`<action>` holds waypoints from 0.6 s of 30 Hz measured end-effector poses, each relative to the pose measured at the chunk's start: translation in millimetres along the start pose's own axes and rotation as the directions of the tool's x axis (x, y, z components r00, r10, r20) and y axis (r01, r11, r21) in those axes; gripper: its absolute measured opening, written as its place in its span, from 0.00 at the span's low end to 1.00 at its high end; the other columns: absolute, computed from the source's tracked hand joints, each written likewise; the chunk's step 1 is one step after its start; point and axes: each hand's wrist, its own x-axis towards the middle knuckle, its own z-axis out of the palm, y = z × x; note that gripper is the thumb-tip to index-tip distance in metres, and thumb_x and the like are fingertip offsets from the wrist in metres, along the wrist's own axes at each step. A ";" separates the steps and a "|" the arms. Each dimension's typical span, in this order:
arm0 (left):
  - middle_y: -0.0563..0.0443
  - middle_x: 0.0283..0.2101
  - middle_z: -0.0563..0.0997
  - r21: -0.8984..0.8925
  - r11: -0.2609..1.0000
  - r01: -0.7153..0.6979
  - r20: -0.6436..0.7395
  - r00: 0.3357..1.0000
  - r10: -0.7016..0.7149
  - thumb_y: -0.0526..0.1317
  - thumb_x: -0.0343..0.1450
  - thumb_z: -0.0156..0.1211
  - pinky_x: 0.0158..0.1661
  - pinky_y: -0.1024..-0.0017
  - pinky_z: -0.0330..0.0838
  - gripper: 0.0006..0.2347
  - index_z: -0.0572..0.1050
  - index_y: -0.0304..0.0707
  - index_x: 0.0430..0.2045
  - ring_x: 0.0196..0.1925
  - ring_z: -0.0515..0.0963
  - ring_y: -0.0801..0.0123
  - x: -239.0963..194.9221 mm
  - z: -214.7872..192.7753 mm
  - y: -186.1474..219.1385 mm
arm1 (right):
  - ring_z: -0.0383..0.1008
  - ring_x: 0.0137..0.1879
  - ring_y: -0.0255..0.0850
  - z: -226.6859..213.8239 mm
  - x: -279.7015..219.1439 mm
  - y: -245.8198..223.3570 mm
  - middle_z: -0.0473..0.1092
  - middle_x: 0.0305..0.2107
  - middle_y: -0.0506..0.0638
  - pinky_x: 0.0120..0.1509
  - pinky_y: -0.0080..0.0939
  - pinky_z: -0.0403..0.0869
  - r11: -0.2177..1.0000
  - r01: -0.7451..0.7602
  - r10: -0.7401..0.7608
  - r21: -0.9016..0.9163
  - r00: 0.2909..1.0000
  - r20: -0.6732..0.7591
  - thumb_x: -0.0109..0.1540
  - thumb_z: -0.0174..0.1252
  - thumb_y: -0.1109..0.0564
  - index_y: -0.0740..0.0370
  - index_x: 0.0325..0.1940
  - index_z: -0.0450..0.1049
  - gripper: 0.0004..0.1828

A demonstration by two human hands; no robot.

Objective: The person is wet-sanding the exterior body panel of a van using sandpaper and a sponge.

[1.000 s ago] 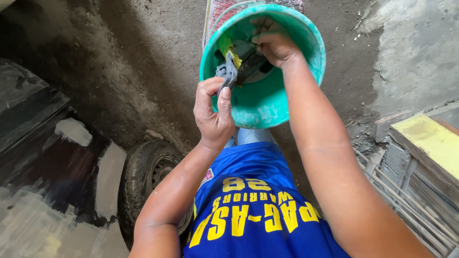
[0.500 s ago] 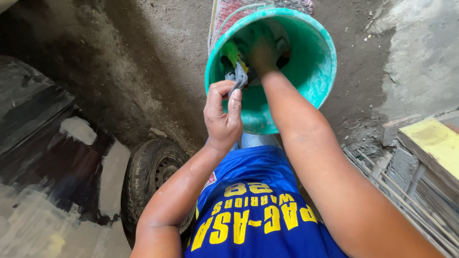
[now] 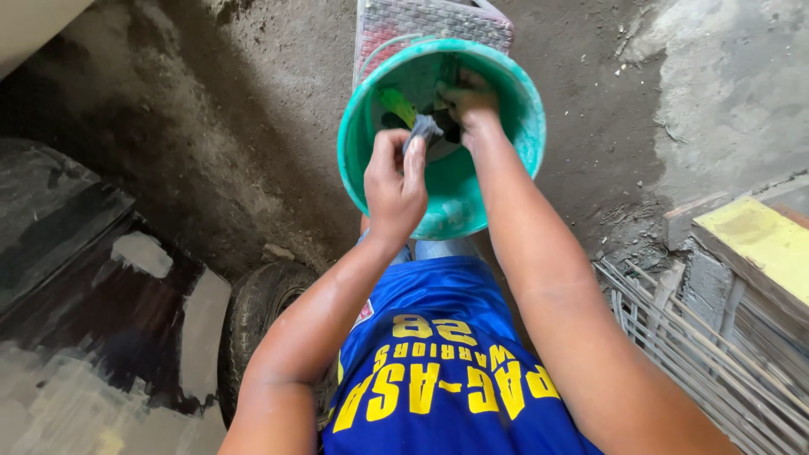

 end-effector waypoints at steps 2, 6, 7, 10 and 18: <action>0.42 0.33 0.79 0.066 0.998 0.009 -0.015 1.000 -0.008 0.39 0.78 0.59 0.37 0.68 0.74 0.07 0.72 0.33 0.41 0.32 0.80 0.62 24.4 23.7 -27.2 | 0.73 0.32 0.40 -4.0 -14.3 -4.9 0.75 0.34 0.52 0.33 0.38 0.67 0.998 -0.036 0.034 0.059 0.999 0.033 0.60 0.67 0.65 0.64 0.50 0.78 0.14; 0.31 0.52 0.74 0.526 0.844 0.108 0.065 0.984 -0.166 0.44 0.70 0.60 0.50 0.46 0.70 0.24 0.64 0.45 0.62 0.52 0.75 0.36 79.3 68.9 -76.9 | 0.77 0.32 0.42 -1.7 -23.4 5.6 0.78 0.32 0.52 0.34 0.38 0.75 0.975 0.027 0.003 0.219 0.991 -0.136 0.55 0.58 0.71 0.65 0.50 0.78 0.19; 0.30 0.59 0.70 0.679 0.724 0.123 0.101 0.961 -0.257 0.46 0.66 0.61 0.54 0.42 0.67 0.29 0.63 0.52 0.65 0.58 0.70 0.33 92.8 79.1 -79.2 | 0.77 0.32 0.42 -2.3 -17.9 9.7 0.77 0.31 0.52 0.34 0.39 0.75 0.977 0.079 -0.040 0.198 0.980 -0.194 0.54 0.57 0.74 0.68 0.50 0.78 0.20; 0.34 0.68 0.62 0.872 0.488 -0.028 0.175 0.950 -0.258 0.48 0.67 0.60 0.62 0.38 0.61 0.27 0.66 0.62 0.65 0.69 0.60 0.33 106.5 95.5 -121.9 | 0.72 0.29 0.43 -4.7 -1.6 37.4 0.73 0.31 0.53 0.29 0.40 0.69 0.996 -0.004 0.039 0.085 0.910 -0.412 0.52 0.60 0.73 0.64 0.53 0.74 0.24; 0.29 0.62 0.68 0.852 0.499 -0.155 0.197 0.980 -0.032 0.41 0.70 0.56 0.56 0.44 0.67 0.18 0.72 0.46 0.56 0.60 0.70 0.34 127.2 118.2 -285.6 | 0.75 0.43 0.41 3.8 -1.8 32.6 0.76 0.42 0.50 0.45 0.40 0.73 0.993 0.100 -0.120 -0.068 0.882 -0.455 0.53 0.62 0.69 0.57 0.52 0.76 0.23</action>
